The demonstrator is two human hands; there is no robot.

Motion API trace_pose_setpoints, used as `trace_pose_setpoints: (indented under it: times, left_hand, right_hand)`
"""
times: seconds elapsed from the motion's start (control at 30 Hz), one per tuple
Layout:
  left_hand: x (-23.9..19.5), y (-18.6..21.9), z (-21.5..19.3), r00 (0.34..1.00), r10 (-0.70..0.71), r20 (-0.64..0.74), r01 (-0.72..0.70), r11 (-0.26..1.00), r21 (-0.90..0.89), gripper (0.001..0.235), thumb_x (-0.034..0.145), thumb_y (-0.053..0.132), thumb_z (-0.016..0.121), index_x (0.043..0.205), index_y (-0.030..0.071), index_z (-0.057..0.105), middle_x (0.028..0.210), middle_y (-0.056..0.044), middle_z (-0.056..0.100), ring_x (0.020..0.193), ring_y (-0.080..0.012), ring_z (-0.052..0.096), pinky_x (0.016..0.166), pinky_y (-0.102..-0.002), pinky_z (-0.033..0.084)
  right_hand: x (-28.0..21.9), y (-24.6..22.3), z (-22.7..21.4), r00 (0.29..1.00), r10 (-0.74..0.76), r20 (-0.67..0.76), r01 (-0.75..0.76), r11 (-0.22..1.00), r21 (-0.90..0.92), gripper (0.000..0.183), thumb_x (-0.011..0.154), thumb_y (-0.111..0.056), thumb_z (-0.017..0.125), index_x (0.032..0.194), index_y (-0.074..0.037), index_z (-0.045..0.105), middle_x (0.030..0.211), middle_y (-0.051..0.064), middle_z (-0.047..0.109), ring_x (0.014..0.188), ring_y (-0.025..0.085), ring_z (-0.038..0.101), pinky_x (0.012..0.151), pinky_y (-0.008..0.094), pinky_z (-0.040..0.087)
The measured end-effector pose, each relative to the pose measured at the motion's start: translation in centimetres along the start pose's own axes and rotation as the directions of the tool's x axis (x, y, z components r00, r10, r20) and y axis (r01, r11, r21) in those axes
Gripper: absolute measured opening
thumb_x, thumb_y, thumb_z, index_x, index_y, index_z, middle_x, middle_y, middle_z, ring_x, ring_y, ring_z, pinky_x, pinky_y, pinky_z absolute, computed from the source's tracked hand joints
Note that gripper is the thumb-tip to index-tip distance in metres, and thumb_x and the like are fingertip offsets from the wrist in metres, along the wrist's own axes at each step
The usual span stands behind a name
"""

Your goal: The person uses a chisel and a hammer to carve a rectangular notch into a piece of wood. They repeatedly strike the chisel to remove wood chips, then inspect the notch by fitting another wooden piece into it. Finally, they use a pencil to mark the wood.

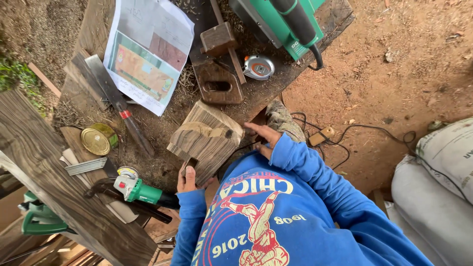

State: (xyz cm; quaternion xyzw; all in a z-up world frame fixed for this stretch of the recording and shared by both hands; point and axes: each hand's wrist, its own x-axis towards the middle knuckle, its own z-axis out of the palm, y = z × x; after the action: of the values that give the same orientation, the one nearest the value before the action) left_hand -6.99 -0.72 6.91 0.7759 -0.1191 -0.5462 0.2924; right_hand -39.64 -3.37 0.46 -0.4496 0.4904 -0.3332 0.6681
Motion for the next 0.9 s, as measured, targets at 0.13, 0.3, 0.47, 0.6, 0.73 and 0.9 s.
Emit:
trace_pose_setpoints:
  times: [0.13, 0.3, 0.47, 0.6, 0.73, 0.9]
  left_hand:
    - [4.1, -8.1, -5.5, 0.994, 0.063, -0.090, -0.070, 0.995, -0.078, 0.064, 0.096, 0.049, 0.066, 0.140, 0.004, 0.052, 0.123, -0.007, 0.062, 0.102, -0.0218, 0.066, 0.081, -0.046, 0.064]
    - [3.1, -8.6, -4.5, 0.954, 0.298, -0.031, -0.293, 0.950, 0.109, 0.069, 0.093, 0.044, 0.073, 0.148, 0.006, 0.054, 0.117, -0.008, 0.061, 0.094, -0.0211, 0.055, 0.074, -0.035, 0.050]
    - [1.7, -4.3, -2.2, 0.939, 0.340, 0.048, -0.340, 0.940, 0.002, 0.072, 0.087, 0.036, 0.083, 0.142, 0.000, 0.053, 0.125, -0.006, 0.066, 0.108, -0.0187, 0.063, 0.093, -0.032, 0.053]
    - [2.3, -3.0, -3.9, 0.919, 0.385, 0.081, -0.391, 0.917, 0.080, 0.067, 0.087, 0.031, 0.083, 0.140, -0.001, 0.056, 0.127, -0.006, 0.067, 0.111, -0.0167, 0.063, 0.098, -0.032, 0.050]
    - [3.2, -2.3, -5.1, 0.908, 0.403, 0.117, -0.418, 0.894, 0.161, 0.065, 0.087, 0.031, 0.083, 0.139, 0.000, 0.059, 0.125, -0.006, 0.068, 0.109, -0.0157, 0.063, 0.096, -0.031, 0.051]
    - [2.6, -2.3, -4.7, 0.910, 0.398, 0.111, -0.411, 0.901, 0.140, 0.066, 0.086, 0.031, 0.085, 0.137, -0.001, 0.060, 0.124, -0.006, 0.069, 0.108, -0.0155, 0.064, 0.097, -0.030, 0.051]
  right_hand:
    - [0.6, -0.7, -0.5, 0.991, -0.018, 0.130, 0.027, 0.997, -0.066, 0.083, 0.086, 0.001, 0.062, 0.161, -0.013, 0.029, 0.118, 0.017, 0.060, 0.108, 0.032, 0.061, 0.095, 0.034, 0.048]
    - [0.6, 2.8, 1.0, 0.991, 0.020, 0.136, -0.005, 0.994, -0.106, 0.083, 0.081, 0.002, 0.059, 0.160, -0.019, 0.039, 0.102, 0.016, 0.059, 0.091, 0.030, 0.060, 0.084, 0.034, 0.051]
    - [0.1, 3.8, 0.9, 0.988, -0.010, 0.156, 0.024, 0.996, -0.090, 0.084, 0.077, 0.002, 0.061, 0.156, -0.021, 0.044, 0.104, 0.014, 0.062, 0.095, 0.029, 0.062, 0.086, 0.033, 0.051]
    - [-0.6, 4.3, 1.3, 0.954, -0.041, 0.297, 0.044, 0.999, -0.002, 0.088, 0.075, 0.002, 0.066, 0.157, -0.022, 0.041, 0.118, 0.019, 0.062, 0.110, 0.035, 0.062, 0.097, 0.039, 0.048]
    - [0.0, 2.3, 1.0, 0.871, 0.191, 0.452, -0.132, 0.979, -0.158, 0.085, 0.083, -0.007, 0.068, 0.159, -0.028, 0.036, 0.123, 0.017, 0.061, 0.111, 0.034, 0.063, 0.098, 0.038, 0.051]
    - [-0.2, 1.5, 1.0, 0.879, 0.170, 0.445, -0.102, 0.980, -0.172, 0.079, 0.088, -0.016, 0.071, 0.158, -0.025, 0.037, 0.130, 0.016, 0.060, 0.116, 0.034, 0.062, 0.099, 0.040, 0.050]
